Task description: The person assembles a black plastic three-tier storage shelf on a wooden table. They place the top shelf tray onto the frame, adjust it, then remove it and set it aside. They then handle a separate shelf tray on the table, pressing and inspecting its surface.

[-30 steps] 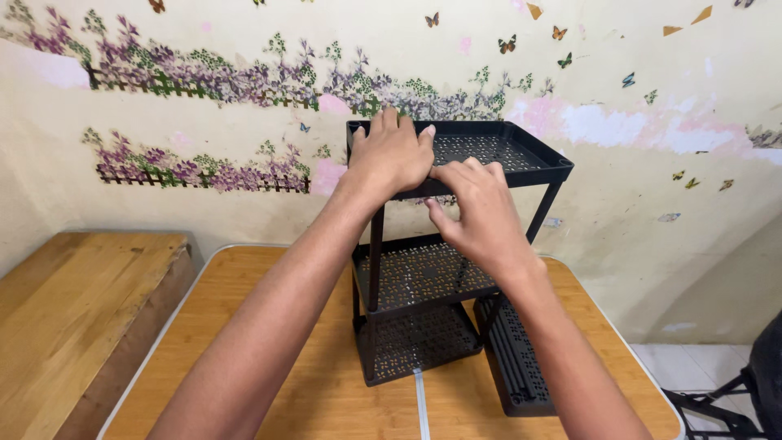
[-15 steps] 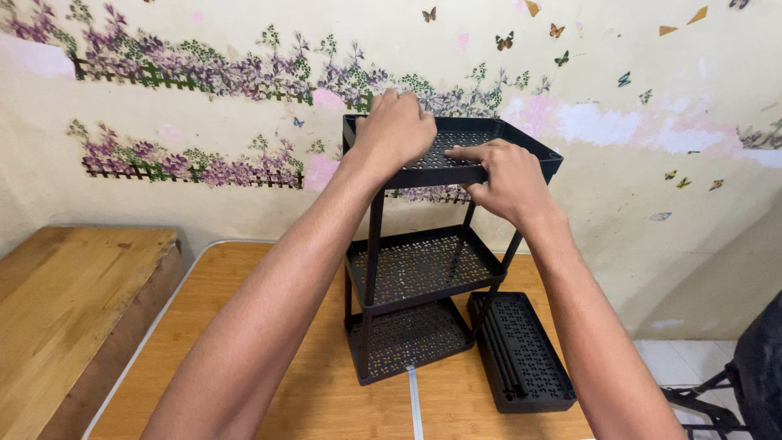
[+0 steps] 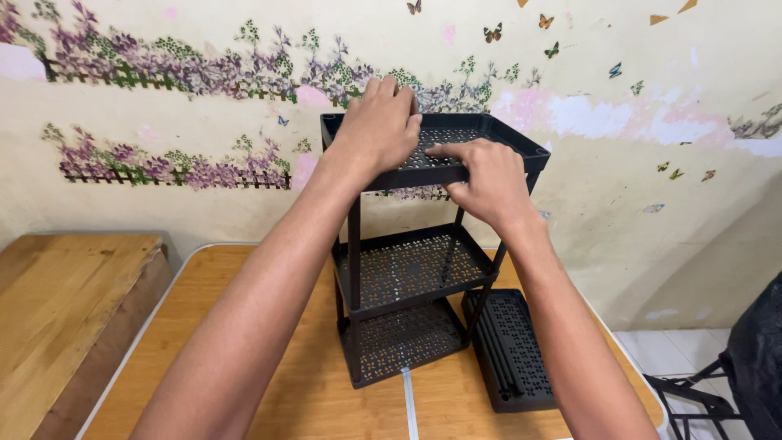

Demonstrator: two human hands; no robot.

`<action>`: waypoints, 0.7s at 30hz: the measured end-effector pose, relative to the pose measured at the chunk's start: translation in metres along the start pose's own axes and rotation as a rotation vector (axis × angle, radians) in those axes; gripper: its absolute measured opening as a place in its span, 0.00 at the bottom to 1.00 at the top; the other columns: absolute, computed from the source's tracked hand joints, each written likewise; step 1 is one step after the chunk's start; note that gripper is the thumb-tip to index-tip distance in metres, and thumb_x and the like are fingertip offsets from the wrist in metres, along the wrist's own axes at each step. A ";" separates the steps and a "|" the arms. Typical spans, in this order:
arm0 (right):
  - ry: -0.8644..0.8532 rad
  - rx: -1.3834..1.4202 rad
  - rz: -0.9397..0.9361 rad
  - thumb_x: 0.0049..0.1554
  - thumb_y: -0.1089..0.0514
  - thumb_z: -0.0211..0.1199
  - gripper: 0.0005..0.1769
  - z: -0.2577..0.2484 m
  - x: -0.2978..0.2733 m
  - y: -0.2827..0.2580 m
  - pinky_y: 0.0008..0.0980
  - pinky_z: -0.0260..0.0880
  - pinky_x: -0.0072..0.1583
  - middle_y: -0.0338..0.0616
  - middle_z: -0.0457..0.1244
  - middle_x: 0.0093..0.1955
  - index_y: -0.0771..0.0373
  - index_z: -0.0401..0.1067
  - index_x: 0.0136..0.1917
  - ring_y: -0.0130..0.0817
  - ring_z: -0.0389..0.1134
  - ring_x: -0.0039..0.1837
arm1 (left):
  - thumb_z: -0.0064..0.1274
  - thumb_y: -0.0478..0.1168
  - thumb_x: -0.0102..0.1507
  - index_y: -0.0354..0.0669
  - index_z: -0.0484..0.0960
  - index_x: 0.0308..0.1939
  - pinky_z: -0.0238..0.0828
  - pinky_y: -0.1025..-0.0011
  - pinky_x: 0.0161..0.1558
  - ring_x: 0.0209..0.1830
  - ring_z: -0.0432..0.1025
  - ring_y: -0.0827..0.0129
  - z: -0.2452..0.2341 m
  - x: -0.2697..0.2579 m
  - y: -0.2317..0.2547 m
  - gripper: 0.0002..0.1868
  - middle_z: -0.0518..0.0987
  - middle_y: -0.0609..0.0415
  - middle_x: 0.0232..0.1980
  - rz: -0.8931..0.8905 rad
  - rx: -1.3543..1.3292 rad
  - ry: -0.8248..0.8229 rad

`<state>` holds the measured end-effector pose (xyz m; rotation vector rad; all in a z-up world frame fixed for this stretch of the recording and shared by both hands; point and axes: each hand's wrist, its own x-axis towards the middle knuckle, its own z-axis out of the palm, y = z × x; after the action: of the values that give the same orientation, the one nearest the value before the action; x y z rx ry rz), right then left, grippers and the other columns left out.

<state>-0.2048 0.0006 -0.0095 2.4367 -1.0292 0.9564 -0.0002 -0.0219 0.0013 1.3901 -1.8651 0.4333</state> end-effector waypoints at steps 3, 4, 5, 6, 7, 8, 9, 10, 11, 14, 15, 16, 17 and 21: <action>0.022 -0.002 0.004 0.39 0.62 0.66 0.30 0.000 0.003 -0.003 0.45 0.72 0.50 0.50 0.71 0.45 0.46 0.82 0.57 0.50 0.72 0.47 | 0.48 0.40 0.64 0.38 0.81 0.42 0.66 0.52 0.56 0.55 0.70 0.52 -0.017 -0.005 0.006 0.11 0.77 0.43 0.49 0.048 -0.018 0.096; 0.027 -0.004 0.002 0.39 0.62 0.66 0.30 0.000 0.002 -0.003 0.45 0.72 0.50 0.50 0.72 0.45 0.46 0.82 0.57 0.50 0.72 0.47 | 0.48 0.40 0.65 0.38 0.82 0.41 0.67 0.53 0.57 0.54 0.71 0.53 -0.022 -0.007 0.009 0.10 0.78 0.44 0.48 0.035 -0.049 0.143; 0.028 0.005 -0.002 0.39 0.62 0.66 0.30 0.000 0.000 -0.004 0.45 0.72 0.49 0.49 0.72 0.46 0.46 0.82 0.56 0.49 0.72 0.47 | 0.47 0.39 0.66 0.38 0.82 0.40 0.68 0.54 0.58 0.53 0.72 0.55 -0.028 -0.009 0.013 0.10 0.79 0.46 0.46 0.022 -0.080 0.190; 0.032 0.013 -0.005 0.39 0.61 0.67 0.29 -0.001 0.000 -0.004 0.45 0.72 0.49 0.49 0.72 0.46 0.46 0.82 0.56 0.49 0.72 0.47 | 0.47 0.39 0.66 0.38 0.82 0.40 0.69 0.55 0.56 0.52 0.73 0.56 -0.034 -0.008 0.018 0.10 0.79 0.47 0.44 0.007 -0.094 0.199; 0.035 0.020 -0.007 0.40 0.61 0.67 0.29 -0.002 -0.001 -0.004 0.45 0.72 0.49 0.49 0.72 0.47 0.46 0.82 0.56 0.49 0.72 0.47 | 0.46 0.39 0.66 0.39 0.82 0.39 0.70 0.56 0.54 0.50 0.73 0.58 -0.040 -0.005 0.021 0.10 0.80 0.47 0.43 -0.008 -0.107 0.208; 0.023 0.021 0.008 0.39 0.61 0.67 0.29 -0.003 -0.001 -0.005 0.45 0.72 0.49 0.48 0.72 0.47 0.46 0.82 0.56 0.49 0.72 0.46 | 0.46 0.39 0.67 0.39 0.82 0.38 0.71 0.57 0.53 0.48 0.73 0.59 -0.045 -0.003 0.023 0.10 0.80 0.48 0.41 -0.023 -0.119 0.218; 0.011 0.022 0.022 0.39 0.61 0.67 0.29 -0.004 -0.001 -0.005 0.44 0.72 0.48 0.48 0.72 0.48 0.46 0.82 0.56 0.48 0.72 0.46 | 0.46 0.39 0.67 0.39 0.82 0.38 0.70 0.57 0.53 0.48 0.73 0.59 -0.050 0.000 0.024 0.10 0.80 0.49 0.41 -0.008 -0.128 0.259; -0.005 0.024 0.040 0.38 0.62 0.67 0.30 -0.004 -0.002 -0.005 0.44 0.72 0.47 0.48 0.72 0.48 0.46 0.82 0.56 0.48 0.72 0.46 | 0.46 0.39 0.66 0.39 0.82 0.38 0.70 0.57 0.53 0.48 0.72 0.59 -0.053 0.003 0.024 0.10 0.80 0.49 0.41 0.007 -0.138 0.297; 0.001 0.031 0.034 0.39 0.62 0.67 0.29 -0.005 -0.002 -0.004 0.44 0.72 0.47 0.47 0.72 0.49 0.46 0.82 0.56 0.47 0.72 0.46 | 0.46 0.39 0.66 0.39 0.81 0.38 0.70 0.57 0.53 0.47 0.72 0.60 -0.054 0.007 0.022 0.10 0.79 0.49 0.41 0.021 -0.148 0.334; -0.004 0.020 0.054 0.40 0.61 0.67 0.29 -0.006 -0.003 -0.002 0.44 0.71 0.47 0.48 0.72 0.46 0.45 0.82 0.57 0.47 0.72 0.45 | 0.44 0.41 0.68 0.38 0.80 0.44 0.66 0.52 0.54 0.52 0.69 0.57 -0.048 0.014 0.009 0.12 0.78 0.46 0.47 -0.005 -0.024 0.304; -0.026 -0.003 0.079 0.41 0.61 0.67 0.29 -0.006 -0.003 -0.001 0.45 0.71 0.48 0.50 0.71 0.44 0.44 0.82 0.58 0.48 0.72 0.44 | 0.46 0.43 0.64 0.36 0.79 0.43 0.63 0.47 0.55 0.54 0.67 0.52 -0.036 0.010 0.010 0.14 0.76 0.42 0.49 0.028 0.034 0.270; -0.047 -0.027 0.104 0.42 0.61 0.68 0.30 -0.006 -0.003 0.000 0.45 0.71 0.48 0.52 0.70 0.41 0.44 0.81 0.59 0.48 0.72 0.43 | 0.48 0.44 0.59 0.33 0.78 0.43 0.61 0.42 0.55 0.56 0.64 0.48 -0.022 0.004 0.013 0.17 0.74 0.38 0.50 0.062 0.089 0.237; -0.018 -0.018 0.077 0.42 0.61 0.67 0.29 -0.005 -0.004 0.000 0.45 0.71 0.47 0.51 0.70 0.41 0.45 0.82 0.58 0.48 0.72 0.44 | 0.50 0.46 0.55 0.30 0.77 0.42 0.58 0.38 0.56 0.58 0.62 0.44 -0.012 0.001 0.012 0.20 0.72 0.33 0.52 0.097 0.144 0.205; 0.061 -0.035 0.009 0.41 0.62 0.67 0.26 -0.001 -0.003 -0.002 0.46 0.71 0.47 0.50 0.70 0.38 0.48 0.82 0.55 0.49 0.71 0.43 | 0.46 0.47 0.65 0.35 0.76 0.50 0.55 0.44 0.60 0.61 0.61 0.48 0.000 -0.003 -0.007 0.18 0.71 0.37 0.58 -0.109 0.024 0.073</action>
<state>-0.2056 0.0040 -0.0106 2.3608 -1.0287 1.0010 0.0068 -0.0224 -0.0019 1.4648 -1.7221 0.4462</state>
